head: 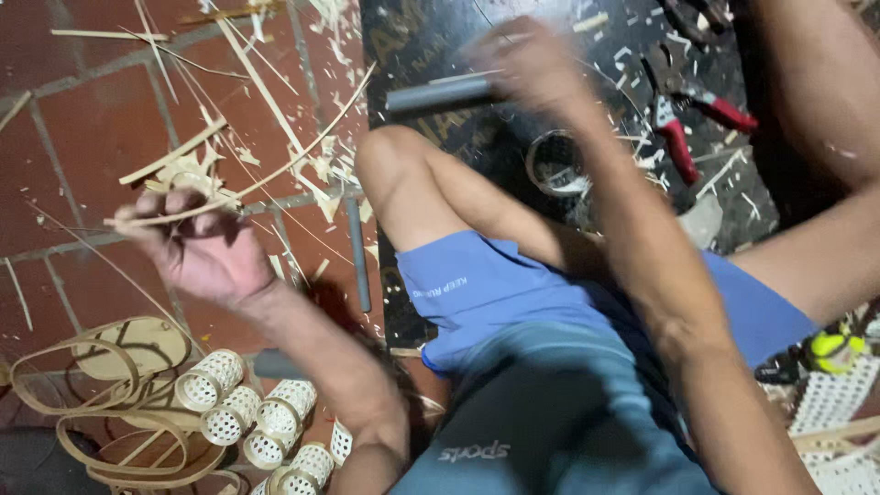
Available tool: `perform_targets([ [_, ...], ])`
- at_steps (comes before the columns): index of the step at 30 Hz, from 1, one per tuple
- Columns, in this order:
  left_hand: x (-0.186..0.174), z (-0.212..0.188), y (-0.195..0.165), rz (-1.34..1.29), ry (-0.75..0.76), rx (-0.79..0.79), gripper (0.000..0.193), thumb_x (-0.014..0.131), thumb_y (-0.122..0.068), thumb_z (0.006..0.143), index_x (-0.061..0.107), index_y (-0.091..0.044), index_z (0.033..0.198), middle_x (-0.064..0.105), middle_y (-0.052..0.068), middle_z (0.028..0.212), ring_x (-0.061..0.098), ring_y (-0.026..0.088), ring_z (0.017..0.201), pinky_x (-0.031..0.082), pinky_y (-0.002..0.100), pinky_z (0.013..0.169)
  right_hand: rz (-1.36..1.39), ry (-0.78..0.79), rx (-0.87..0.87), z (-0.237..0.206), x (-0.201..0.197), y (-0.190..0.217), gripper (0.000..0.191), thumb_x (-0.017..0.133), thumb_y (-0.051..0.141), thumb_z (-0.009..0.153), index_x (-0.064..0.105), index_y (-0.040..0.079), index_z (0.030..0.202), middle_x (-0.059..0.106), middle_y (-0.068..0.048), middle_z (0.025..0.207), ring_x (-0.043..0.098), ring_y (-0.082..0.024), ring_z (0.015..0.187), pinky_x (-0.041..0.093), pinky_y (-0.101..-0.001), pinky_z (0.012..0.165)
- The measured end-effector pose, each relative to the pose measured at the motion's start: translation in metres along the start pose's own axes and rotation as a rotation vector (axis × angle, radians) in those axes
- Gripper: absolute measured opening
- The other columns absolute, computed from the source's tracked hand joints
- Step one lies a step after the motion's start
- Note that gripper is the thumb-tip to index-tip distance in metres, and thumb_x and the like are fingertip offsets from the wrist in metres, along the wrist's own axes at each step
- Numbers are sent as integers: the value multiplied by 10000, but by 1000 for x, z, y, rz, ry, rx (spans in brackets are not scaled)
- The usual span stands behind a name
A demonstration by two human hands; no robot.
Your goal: The person sits on the floor assembling perforated bamboo basket bodies. They bend and fit a woven bamboo sheet into a cylinder, attach and press a bamboo rim ring around the top edge, trim excess material with pliers, fit a round bamboo lid, and flex thin bamboo strips by hand before fitting them.
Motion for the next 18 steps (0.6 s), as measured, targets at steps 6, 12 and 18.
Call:
perform_targets([
  [6,53,9,67,55,9,7,184,601,-309,1093,653,-150,1169,657,24,943,638,164,925,593,259,737,876,449,90,-38,1,76,496,642,172,1019,538,-31,1459,661,-206,1384,724,-224,884,631,-348,738],
  [12,100,-15,199,-32,52,-253,237,610,-319,1075,663,-120,1192,627,43,927,627,190,918,581,348,759,1020,-162,20,-107,-107,46,245,571,170,1230,644,-47,1142,694,-188,1004,652,-189,707,527,-291,606],
  [18,127,-24,250,-148,240,-431,297,585,-369,1072,719,-123,1170,666,63,966,653,216,981,593,385,787,1298,-339,63,-166,-150,-22,226,531,242,1142,629,39,1162,594,-157,863,551,-178,567,402,-276,518],
])
Point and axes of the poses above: each hand's wrist, its own z-axis towards the middle knuckle, its own x-axis out of the palm, y = z × x, the point moved 3 cm from there along z, towards the middle knuckle
